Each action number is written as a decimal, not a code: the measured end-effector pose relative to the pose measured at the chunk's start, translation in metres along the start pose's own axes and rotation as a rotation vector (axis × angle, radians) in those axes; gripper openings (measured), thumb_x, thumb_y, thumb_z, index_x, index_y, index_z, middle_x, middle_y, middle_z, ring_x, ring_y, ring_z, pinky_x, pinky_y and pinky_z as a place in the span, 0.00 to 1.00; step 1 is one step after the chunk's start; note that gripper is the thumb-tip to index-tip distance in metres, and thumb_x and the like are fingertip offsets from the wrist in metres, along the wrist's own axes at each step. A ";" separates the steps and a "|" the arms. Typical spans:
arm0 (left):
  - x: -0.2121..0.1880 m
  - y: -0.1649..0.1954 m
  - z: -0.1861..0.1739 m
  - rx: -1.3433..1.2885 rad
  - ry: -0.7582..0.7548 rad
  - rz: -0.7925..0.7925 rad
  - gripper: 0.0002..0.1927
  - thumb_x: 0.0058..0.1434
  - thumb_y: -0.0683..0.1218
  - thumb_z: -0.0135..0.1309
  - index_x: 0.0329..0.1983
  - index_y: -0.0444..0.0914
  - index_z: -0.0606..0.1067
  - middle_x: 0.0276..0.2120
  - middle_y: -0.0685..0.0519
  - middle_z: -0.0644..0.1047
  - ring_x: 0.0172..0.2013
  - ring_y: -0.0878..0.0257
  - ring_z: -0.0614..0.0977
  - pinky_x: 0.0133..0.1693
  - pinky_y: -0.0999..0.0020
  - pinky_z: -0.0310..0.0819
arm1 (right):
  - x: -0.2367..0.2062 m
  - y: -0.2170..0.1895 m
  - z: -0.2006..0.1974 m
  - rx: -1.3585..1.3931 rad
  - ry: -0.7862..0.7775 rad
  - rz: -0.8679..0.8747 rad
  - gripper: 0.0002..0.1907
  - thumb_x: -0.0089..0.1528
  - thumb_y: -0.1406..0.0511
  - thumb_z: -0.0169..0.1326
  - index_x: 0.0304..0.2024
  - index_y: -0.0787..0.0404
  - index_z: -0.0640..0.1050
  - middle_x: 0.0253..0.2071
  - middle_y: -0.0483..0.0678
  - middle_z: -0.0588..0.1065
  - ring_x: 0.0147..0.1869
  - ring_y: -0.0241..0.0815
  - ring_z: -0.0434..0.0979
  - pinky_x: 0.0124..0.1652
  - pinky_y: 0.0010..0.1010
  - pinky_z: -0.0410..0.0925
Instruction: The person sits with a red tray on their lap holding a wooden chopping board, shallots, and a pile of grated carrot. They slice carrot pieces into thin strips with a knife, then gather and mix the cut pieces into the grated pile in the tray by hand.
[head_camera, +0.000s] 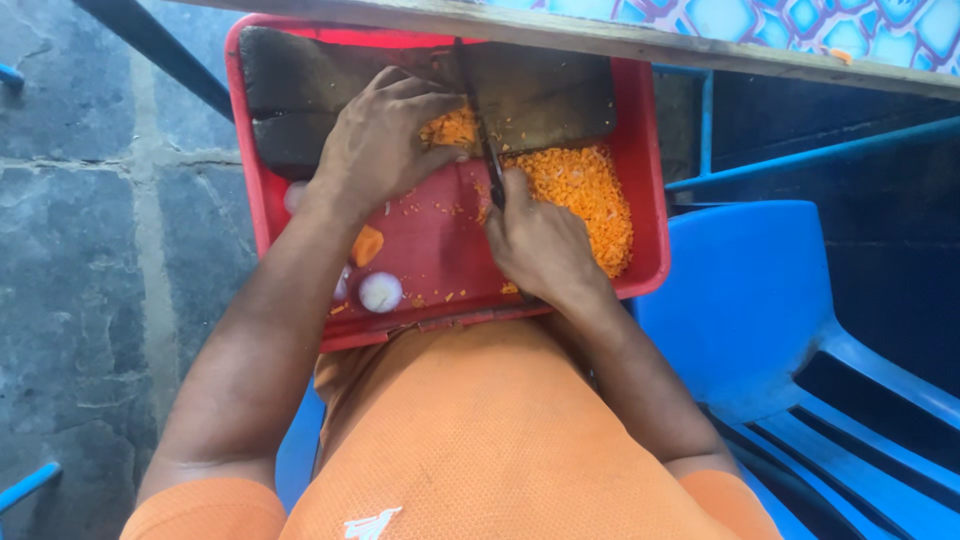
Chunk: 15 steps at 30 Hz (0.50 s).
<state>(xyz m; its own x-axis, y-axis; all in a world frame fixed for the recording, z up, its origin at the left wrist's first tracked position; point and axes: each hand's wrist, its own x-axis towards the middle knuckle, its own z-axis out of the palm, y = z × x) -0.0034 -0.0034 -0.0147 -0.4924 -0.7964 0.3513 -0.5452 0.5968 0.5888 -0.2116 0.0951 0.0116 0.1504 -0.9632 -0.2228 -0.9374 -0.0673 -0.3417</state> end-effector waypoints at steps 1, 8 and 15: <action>0.000 0.000 -0.001 -0.005 -0.006 0.014 0.27 0.55 0.53 0.69 0.56 0.39 0.80 0.52 0.48 0.81 0.54 0.48 0.78 0.60 0.54 0.70 | 0.001 -0.001 0.001 0.000 -0.010 -0.004 0.19 0.67 0.59 0.47 0.51 0.68 0.62 0.21 0.67 0.74 0.27 0.73 0.76 0.33 0.65 0.68; -0.006 0.000 -0.002 -0.065 0.065 0.027 0.21 0.56 0.51 0.67 0.52 0.39 0.82 0.49 0.46 0.82 0.50 0.48 0.82 0.54 0.55 0.75 | -0.005 -0.005 -0.004 -0.021 0.004 -0.075 0.15 0.67 0.61 0.47 0.47 0.67 0.64 0.20 0.65 0.74 0.26 0.70 0.76 0.31 0.64 0.67; -0.007 0.001 -0.003 -0.081 0.040 0.003 0.14 0.62 0.50 0.66 0.49 0.41 0.83 0.47 0.49 0.83 0.47 0.50 0.84 0.52 0.57 0.78 | 0.002 -0.006 -0.011 -0.118 -0.051 -0.129 0.14 0.66 0.63 0.45 0.45 0.69 0.65 0.21 0.64 0.75 0.27 0.68 0.77 0.32 0.62 0.69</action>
<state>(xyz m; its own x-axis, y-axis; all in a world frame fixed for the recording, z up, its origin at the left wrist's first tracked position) 0.0009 0.0024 -0.0144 -0.4659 -0.7987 0.3808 -0.4858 0.5906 0.6443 -0.2093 0.0906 0.0228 0.2845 -0.9304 -0.2314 -0.9393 -0.2222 -0.2614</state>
